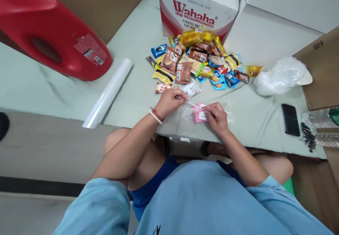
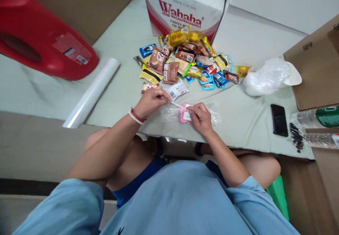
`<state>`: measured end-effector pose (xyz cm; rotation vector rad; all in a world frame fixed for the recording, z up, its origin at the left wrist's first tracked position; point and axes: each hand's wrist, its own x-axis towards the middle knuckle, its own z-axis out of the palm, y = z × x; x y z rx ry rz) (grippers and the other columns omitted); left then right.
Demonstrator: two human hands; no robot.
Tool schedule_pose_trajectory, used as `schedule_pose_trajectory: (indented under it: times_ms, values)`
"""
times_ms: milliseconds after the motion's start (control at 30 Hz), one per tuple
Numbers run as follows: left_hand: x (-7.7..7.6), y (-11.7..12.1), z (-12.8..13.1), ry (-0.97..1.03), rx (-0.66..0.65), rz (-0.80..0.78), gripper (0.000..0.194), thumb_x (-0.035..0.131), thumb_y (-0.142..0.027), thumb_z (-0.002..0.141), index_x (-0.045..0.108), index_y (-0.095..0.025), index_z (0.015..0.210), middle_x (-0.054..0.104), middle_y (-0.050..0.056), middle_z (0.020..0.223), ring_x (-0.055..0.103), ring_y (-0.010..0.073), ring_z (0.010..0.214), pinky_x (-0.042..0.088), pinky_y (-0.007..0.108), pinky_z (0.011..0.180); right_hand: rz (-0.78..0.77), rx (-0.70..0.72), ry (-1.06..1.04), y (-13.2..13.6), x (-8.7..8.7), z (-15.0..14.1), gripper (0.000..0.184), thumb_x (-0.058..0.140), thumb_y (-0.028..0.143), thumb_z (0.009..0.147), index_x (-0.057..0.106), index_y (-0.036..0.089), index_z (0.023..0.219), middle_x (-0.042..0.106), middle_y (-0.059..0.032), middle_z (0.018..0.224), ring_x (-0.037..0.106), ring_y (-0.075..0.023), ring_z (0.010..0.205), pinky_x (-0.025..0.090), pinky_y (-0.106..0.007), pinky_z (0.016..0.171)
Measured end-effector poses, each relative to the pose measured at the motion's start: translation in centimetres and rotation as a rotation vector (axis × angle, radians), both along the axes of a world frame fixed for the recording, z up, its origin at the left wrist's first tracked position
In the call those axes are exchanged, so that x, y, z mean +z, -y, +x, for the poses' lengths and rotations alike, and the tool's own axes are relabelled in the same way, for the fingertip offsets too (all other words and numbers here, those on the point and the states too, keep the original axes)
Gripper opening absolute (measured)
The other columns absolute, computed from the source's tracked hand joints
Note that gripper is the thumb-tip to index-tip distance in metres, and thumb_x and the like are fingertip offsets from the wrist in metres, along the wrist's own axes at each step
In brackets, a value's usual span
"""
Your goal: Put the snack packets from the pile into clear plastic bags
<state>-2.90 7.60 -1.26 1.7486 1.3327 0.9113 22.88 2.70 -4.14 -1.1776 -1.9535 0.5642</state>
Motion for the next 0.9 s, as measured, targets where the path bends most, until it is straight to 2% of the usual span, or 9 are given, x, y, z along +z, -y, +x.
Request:
schedule_pose_trajectory:
  times_ms: [100, 200, 300, 367, 400, 500, 633, 767, 900]
  values:
    - [0.3, 0.2, -0.5, -0.009, 0.045, -0.047, 0.014, 0.060, -0.013, 0.075, 0.071, -0.018, 0.069, 0.066, 0.002, 0.083, 0.062, 0.0184, 0.086, 0.053, 0.034, 0.087, 0.044, 0.127, 0.048, -0.1, -0.2, 0.1, 0.027, 0.053, 0.024, 0.101, 0.078, 0.029, 0.111, 0.061, -0.0058, 0.093, 0.062, -0.0196, 0.085, 0.052, -0.036, 0.074]
    - [0.5, 1.5, 0.2, 0.068, 0.083, -0.084, 0.016, 0.060, -0.025, 0.087, 0.071, -0.018, 0.097, 0.069, 0.005, 0.103, 0.065, 0.0192, 0.094, 0.055, 0.037, 0.093, 0.136, 0.164, 0.083, -0.1, -0.5, 0.1, 0.030, 0.053, 0.018, 0.100, 0.079, 0.030, 0.108, 0.059, -0.0052, 0.090, 0.059, -0.0191, 0.083, 0.050, -0.035, 0.073]
    - [0.3, 3.5, 1.6, 0.038, 0.015, -0.024, 0.069, 0.079, -0.044, 0.080, 0.055, -0.019, 0.140, 0.060, 0.013, 0.137, 0.066, 0.0243, 0.112, 0.055, 0.043, 0.103, 0.189, 0.150, 0.083, -0.1, -0.6, -0.1, 0.030, 0.054, 0.016, 0.098, 0.080, 0.029, 0.103, 0.057, -0.0049, 0.088, 0.056, -0.0187, 0.081, 0.048, -0.034, 0.071]
    - [-0.1, 4.5, 2.5, -0.046, -0.041, 0.033, 0.098, 0.088, -0.041, 0.070, 0.043, -0.018, 0.153, 0.051, 0.017, 0.148, 0.061, 0.0294, 0.125, 0.051, 0.046, 0.111, 0.163, 0.133, 0.082, -0.1, -0.6, -0.2, 0.029, 0.054, 0.017, 0.098, 0.080, 0.028, 0.101, 0.057, -0.0050, 0.089, 0.057, -0.0189, 0.082, 0.049, -0.034, 0.071]
    - [-0.3, 4.7, 2.8, -0.086, -0.039, 0.043, 0.101, 0.088, -0.035, 0.069, 0.040, -0.017, 0.156, 0.050, 0.019, 0.151, 0.059, 0.0307, 0.128, 0.050, 0.046, 0.112, 0.131, 0.118, 0.073, -0.1, -0.6, -0.3, 0.029, 0.053, 0.018, 0.098, 0.080, 0.028, 0.101, 0.057, -0.0051, 0.089, 0.058, -0.0190, 0.083, 0.049, -0.035, 0.072]
    - [-1.0, 4.4, 3.0, -0.180, 0.026, -0.031, 0.077, 0.076, -0.020, 0.074, 0.051, -0.014, 0.146, 0.060, 0.017, 0.139, 0.065, 0.0294, 0.119, 0.055, 0.043, 0.102, 0.027, 0.043, 0.002, 0.0, -0.3, -0.4, 0.026, 0.054, 0.021, 0.098, 0.079, 0.027, 0.099, 0.057, -0.0052, 0.092, 0.059, -0.0192, 0.082, 0.051, -0.036, 0.073]
    - [-1.1, 2.8, 2.5, -0.258, 0.033, -0.217, 0.022, 0.062, -0.013, 0.077, 0.071, -0.019, 0.096, 0.074, 0.004, 0.084, 0.072, 0.0253, 0.086, 0.056, 0.035, 0.080, -0.017, 0.050, -0.099, -0.2, 0.0, -0.1, 0.021, 0.057, 0.025, 0.098, 0.077, 0.027, 0.095, 0.057, -0.0050, 0.093, 0.060, -0.0196, 0.083, 0.051, -0.037, 0.073]
    - [-1.1, 1.7, 1.7, -0.175, 0.116, -0.278, 0.017, 0.061, -0.010, 0.068, 0.067, -0.022, 0.078, 0.066, -0.002, 0.058, 0.070, 0.0227, 0.070, 0.049, 0.029, 0.064, -0.017, 0.176, -0.008, -0.5, 0.2, 0.2, 0.023, 0.055, 0.024, 0.100, 0.077, 0.027, 0.095, 0.059, -0.0052, 0.093, 0.060, -0.0198, 0.084, 0.050, -0.037, 0.074]
    - [-0.8, 1.8, 1.2, 0.184, 0.123, -0.346, 0.011, 0.063, -0.014, 0.067, 0.061, -0.020, 0.075, 0.063, -0.005, 0.062, 0.067, 0.0158, 0.057, 0.046, 0.025, 0.056, 0.054, 0.252, 0.242, -0.3, 0.9, -0.2, 0.027, 0.050, 0.019, 0.100, 0.076, 0.026, 0.100, 0.064, -0.0082, 0.095, 0.058, -0.0233, 0.089, 0.048, -0.041, 0.081]
